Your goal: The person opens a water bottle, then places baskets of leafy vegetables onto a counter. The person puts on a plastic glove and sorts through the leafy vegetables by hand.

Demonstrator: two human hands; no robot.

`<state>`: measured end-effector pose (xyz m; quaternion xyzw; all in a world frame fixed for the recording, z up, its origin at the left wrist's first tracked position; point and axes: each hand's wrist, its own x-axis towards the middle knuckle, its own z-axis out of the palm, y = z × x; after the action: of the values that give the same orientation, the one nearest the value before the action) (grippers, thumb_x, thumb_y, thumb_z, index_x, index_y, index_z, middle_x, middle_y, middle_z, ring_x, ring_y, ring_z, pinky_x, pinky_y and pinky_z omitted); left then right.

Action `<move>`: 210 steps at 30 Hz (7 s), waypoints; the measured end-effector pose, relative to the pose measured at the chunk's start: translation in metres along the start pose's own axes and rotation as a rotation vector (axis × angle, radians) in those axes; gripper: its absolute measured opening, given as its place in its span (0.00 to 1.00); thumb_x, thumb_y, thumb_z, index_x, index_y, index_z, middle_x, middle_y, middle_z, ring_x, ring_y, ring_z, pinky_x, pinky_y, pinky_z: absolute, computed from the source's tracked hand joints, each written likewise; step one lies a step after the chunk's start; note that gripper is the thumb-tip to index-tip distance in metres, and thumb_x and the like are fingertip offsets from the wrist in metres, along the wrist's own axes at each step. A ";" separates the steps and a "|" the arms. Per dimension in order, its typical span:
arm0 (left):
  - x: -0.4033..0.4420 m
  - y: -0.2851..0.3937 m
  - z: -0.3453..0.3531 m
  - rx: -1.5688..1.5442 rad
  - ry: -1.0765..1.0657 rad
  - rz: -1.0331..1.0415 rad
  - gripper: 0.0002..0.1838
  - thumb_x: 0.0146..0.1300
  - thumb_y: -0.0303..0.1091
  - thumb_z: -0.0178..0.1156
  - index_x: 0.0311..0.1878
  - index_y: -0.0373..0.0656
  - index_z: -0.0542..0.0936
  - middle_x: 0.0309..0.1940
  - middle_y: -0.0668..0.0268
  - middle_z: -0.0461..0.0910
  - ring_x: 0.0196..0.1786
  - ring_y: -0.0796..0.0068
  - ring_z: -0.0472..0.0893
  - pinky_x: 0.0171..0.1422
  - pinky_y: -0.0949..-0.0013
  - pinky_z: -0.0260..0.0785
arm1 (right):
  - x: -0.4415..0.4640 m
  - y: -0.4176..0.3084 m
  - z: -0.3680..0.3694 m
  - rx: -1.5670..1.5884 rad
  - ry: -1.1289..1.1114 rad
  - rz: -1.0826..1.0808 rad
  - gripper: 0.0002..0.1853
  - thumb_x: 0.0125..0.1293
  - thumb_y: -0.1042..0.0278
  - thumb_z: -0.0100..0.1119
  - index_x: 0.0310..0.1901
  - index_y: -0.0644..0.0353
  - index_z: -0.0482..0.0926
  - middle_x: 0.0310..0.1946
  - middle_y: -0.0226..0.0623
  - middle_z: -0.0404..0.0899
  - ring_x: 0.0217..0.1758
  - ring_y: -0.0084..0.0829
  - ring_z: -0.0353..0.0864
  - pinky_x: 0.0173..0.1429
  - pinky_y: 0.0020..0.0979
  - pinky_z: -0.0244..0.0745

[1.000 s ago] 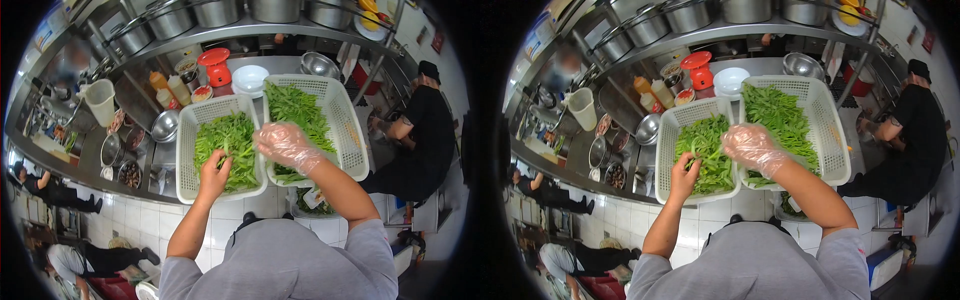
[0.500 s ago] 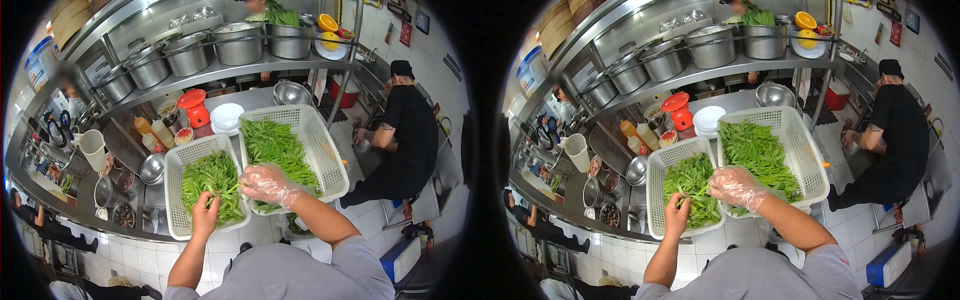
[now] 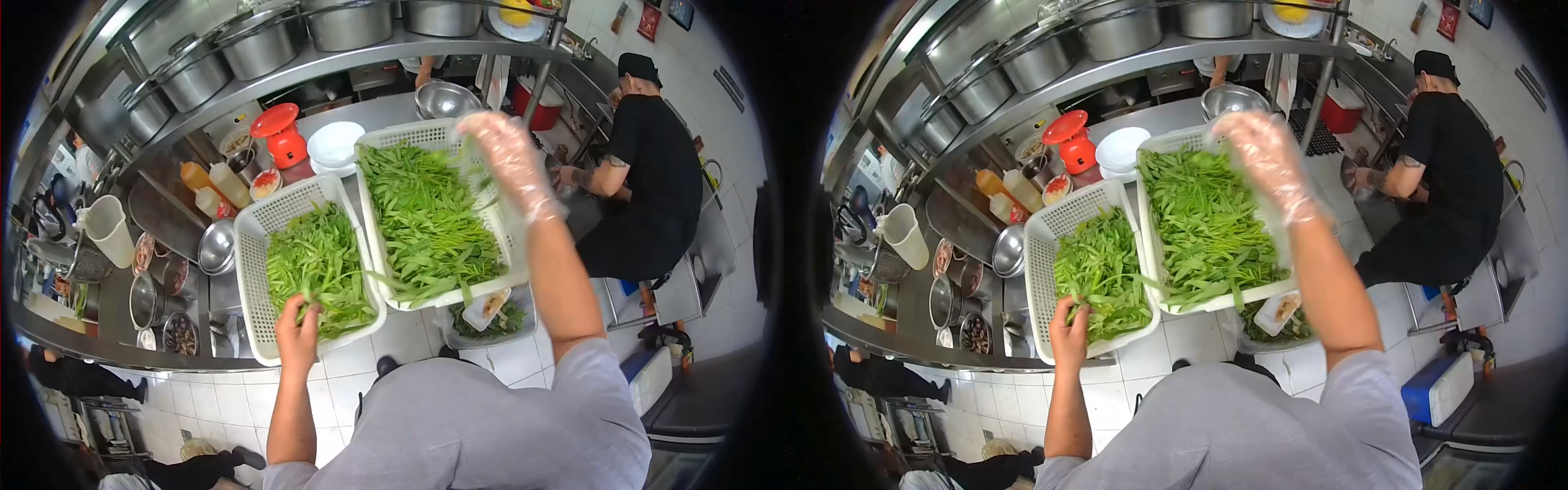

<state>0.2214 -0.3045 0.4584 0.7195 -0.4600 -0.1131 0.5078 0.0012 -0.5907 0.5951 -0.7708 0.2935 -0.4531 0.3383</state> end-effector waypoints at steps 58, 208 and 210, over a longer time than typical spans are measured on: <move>0.147 0.007 0.051 -0.454 -0.048 -0.269 0.04 0.58 0.31 0.57 0.34 0.43 0.76 0.19 0.75 0.69 0.17 0.86 0.63 0.21 0.78 0.53 | -0.237 0.040 -0.076 0.886 0.126 1.125 0.11 0.63 0.64 0.57 0.27 0.55 0.68 0.12 0.21 0.59 0.11 0.16 0.55 0.15 0.21 0.47; -0.049 0.052 0.398 0.396 -1.072 0.121 0.38 0.53 0.48 0.60 0.67 0.47 0.62 0.57 0.48 0.71 0.61 0.54 0.70 0.65 0.59 0.60 | -0.158 0.180 -0.230 0.314 -0.123 0.572 0.10 0.64 0.70 0.55 0.47 0.61 0.77 0.39 0.27 0.77 0.45 0.18 0.73 0.51 0.22 0.69; -0.044 0.062 0.382 0.390 -1.099 0.128 0.32 0.56 0.47 0.59 0.62 0.44 0.69 0.57 0.50 0.71 0.59 0.53 0.71 0.63 0.60 0.62 | -0.154 0.172 -0.224 0.290 -0.162 0.583 0.10 0.64 0.72 0.54 0.46 0.59 0.77 0.36 0.25 0.77 0.42 0.17 0.73 0.49 0.21 0.69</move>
<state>-0.0775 -0.5140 0.3219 0.6063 -0.7107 -0.3519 0.0591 -0.2892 -0.6335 0.4634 -0.6316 0.4063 -0.3117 0.5821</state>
